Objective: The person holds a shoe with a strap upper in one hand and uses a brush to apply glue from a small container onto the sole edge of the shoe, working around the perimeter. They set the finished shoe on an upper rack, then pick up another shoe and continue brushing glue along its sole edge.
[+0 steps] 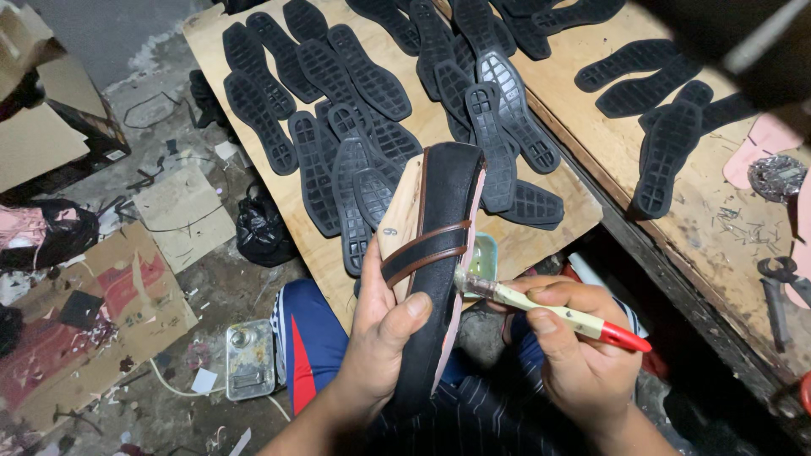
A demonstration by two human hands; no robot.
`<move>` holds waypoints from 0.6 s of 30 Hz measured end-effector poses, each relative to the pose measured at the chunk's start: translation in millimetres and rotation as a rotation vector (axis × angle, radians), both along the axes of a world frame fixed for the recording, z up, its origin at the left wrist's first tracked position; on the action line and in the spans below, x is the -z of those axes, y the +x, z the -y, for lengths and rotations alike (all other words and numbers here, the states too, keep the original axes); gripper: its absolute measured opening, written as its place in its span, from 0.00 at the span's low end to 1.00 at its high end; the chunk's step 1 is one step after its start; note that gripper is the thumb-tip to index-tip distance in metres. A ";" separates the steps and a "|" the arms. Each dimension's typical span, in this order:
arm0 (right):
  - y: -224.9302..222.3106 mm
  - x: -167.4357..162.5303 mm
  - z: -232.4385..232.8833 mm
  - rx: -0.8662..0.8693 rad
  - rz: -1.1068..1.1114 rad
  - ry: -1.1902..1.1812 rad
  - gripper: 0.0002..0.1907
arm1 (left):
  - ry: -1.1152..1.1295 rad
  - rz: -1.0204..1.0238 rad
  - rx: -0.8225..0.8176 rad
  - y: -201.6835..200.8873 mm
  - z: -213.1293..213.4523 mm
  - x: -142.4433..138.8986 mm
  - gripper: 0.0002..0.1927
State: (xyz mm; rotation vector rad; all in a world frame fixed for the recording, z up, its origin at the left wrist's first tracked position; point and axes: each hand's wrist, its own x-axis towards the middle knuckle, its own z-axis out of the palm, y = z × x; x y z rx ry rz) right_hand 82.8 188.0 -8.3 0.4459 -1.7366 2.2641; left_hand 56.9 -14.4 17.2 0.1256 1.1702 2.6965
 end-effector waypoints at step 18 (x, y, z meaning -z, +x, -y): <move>37.3 15.1 7.4 -0.090 -0.070 0.096 0.08 | -0.067 0.070 -0.089 -4.8 4.6 3.8 0.41</move>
